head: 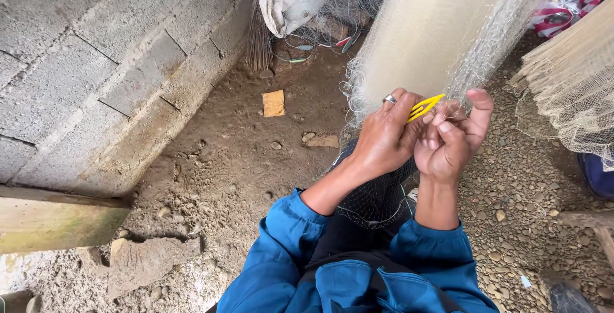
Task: Repairing or weaving a large white fishing net using a yellow net needle tool.
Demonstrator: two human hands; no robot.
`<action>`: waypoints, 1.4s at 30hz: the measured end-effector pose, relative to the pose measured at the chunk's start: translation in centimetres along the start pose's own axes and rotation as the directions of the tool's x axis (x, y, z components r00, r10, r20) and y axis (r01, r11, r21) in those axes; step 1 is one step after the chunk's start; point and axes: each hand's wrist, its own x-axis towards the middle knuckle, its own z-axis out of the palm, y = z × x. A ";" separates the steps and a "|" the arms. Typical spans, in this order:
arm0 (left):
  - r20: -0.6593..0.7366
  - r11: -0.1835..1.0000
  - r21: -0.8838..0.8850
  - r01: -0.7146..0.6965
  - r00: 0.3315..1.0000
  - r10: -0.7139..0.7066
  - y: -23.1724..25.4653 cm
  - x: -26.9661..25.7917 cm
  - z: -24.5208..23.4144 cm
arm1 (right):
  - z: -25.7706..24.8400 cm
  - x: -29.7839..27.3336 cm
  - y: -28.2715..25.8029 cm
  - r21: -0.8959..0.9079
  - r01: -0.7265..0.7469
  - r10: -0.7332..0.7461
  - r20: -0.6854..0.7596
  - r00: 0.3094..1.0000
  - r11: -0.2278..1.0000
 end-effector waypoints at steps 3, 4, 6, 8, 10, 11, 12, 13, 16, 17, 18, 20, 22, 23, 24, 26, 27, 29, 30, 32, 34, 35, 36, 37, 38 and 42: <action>0.026 0.999 -0.040 0.018 1.000 -0.017 0.3 -0.2 -0.1 | 0.7 -0.1 -0.5 0.010 0.029 -0.029 0.014 0.999 1.000; 0.025 0.999 -0.040 0.019 1.000 -0.018 0.1 -0.2 0.1 | 0.5 -0.3 -0.3 0.011 0.028 -0.028 0.014 1.000 1.000; 0.016 0.997 -0.062 0.036 0.999 -0.035 -0.3 -0.3 0.3 | 0.2 -0.5 0.0 0.026 0.072 -0.072 0.015 0.997 0.997; 0.011 0.997 -0.064 0.034 0.999 -0.034 -0.6 -0.5 0.5 | -0.3 -1.0 0.5 0.011 0.097 -0.097 0.012 0.995 0.995; 0.010 0.997 -0.068 0.037 0.999 -0.036 -0.4 -0.9 0.5 | -0.5 -1.3 0.8 -0.008 0.120 -0.120 0.005 0.993 0.993; -0.027 0.999 -0.037 0.024 0.999 -0.025 0.0 -1.1 0.4 | -0.4 -1.4 0.8 -0.024 0.127 -0.127 0.014 0.992 0.992; -0.066 1.000 -0.006 0.007 0.998 -0.007 0.4 -1.1 0.2 | -0.2 -1.3 0.8 -0.038 0.137 -0.136 0.028 0.990 0.990; -0.065 1.000 -0.008 0.005 0.998 -0.005 1.3 -2.0 -0.2 | -0.7 -1.0 0.7 -0.040 0.139 -0.138 0.029 0.990 0.989; -0.034 0.980 0.163 -0.112 0.992 0.119 3.4 -4.6 -1.3 | -0.7 0.0 0.3 -0.108 0.171 -0.169 0.026 0.985 0.979; 0.011 0.954 0.228 -0.192 0.981 0.195 3.6 -5.7 -1.3 | 0.0 0.2 -0.2 -0.023 0.147 -0.146 0.063 0.987 0.989; 0.063 0.920 0.285 -0.269 0.963 0.262 3.8 -7.0 -1.2 | 0.6 0.2 -0.8 0.057 0.116 -0.122 0.098 0.988 0.992; 0.164 0.910 0.266 -0.317 0.946 0.281 5.1 -8.9 -0.9 | 1.3 -0.2 -1.2 0.052 0.105 -0.109 0.084 0.990 0.993; 0.256 0.902 0.243 -0.357 0.920 0.296 6.5 -10.5 -0.5 | 1.6 -0.5 -1.4 0.046 0.088 -0.091 0.075 0.993 0.995; 0.332 0.895 0.132 -0.425 0.870 0.364 7.1 -11.2 -0.2 | 1.5 -0.6 -1.3 -0.014 0.143 -0.142 0.078 0.987 0.990; 0.396 0.876 0.016 -0.481 0.808 0.436 7.8 -11.8 0.1 | 1.5 -0.7 -1.3 -0.074 0.199 -0.193 0.086 0.977 0.977; 0.632 0.906 -0.136 -0.401 0.669 0.391 8.5 -12.0 0.4 | 1.5 -0.7 -1.5 -0.131 0.206 -0.198 0.073 0.977 0.970; 0.812 0.924 -0.263 -0.278 0.453 0.368 8.8 -12.1 0.5 | 1.5 -0.8 -1.7 -0.185 0.214 -0.206 0.057 0.977 0.959; 0.791 0.909 -0.345 -0.234 0.448 0.415 8.5 -13.4 3.3 | 1.4 -0.7 -1.7 -0.191 0.239 -0.225 0.092 0.970 0.952; 0.769 0.886 -0.422 -0.189 0.443 0.461 8.4 -14.0 4.8 | 1.3 -0.7 -1.8 -0.195 0.266 -0.246 0.123 0.961 0.944; 0.714 0.856 -0.481 -0.189 0.482 0.508 5.6 -17.3 10.4 | 1.5 -0.6 -2.1 -0.203 0.283 -0.260 0.131 0.957 0.937; 0.659 0.823 -0.536 -0.189 0.515 0.548 4.8 -18.3 12.9 | 1.4 -0.6 -2.0 -0.211 0.300 -0.277 0.134 0.951 0.930; 0.666 0.829 -0.519 -0.208 0.509 0.545 5.5 -17.7 12.7 | 1.2 -0.6 -1.9 -0.218 0.330 -0.305 0.141 0.942 0.918; 0.675 0.835 -0.502 -0.223 0.503 0.540 6.2 -17.1 12.5 | 0.9 -0.7 -1.8 -0.226 0.358 -0.332 0.145 0.932 0.906; 0.676 0.835 -0.503 -0.221 0.502 0.540 6.9 -16.6 12.2 | 1.1 -0.8 -1.8 -0.228 0.358 -0.332 0.143 0.932 0.906; 0.726 0.876 -0.428 -0.224 0.492 0.481 7.6 -16.1 11.8 | 1.3 -1.0 -1.8 -0.240 0.369 -0.355 0.102 0.929 0.898; 0.859 0.913 -0.380 0.148 0.423 0.288 10.7 -13.2 9.1 | 2.0 -1.6 -1.2 -0.236 0.345 -0.376 -0.103 0.921 0.908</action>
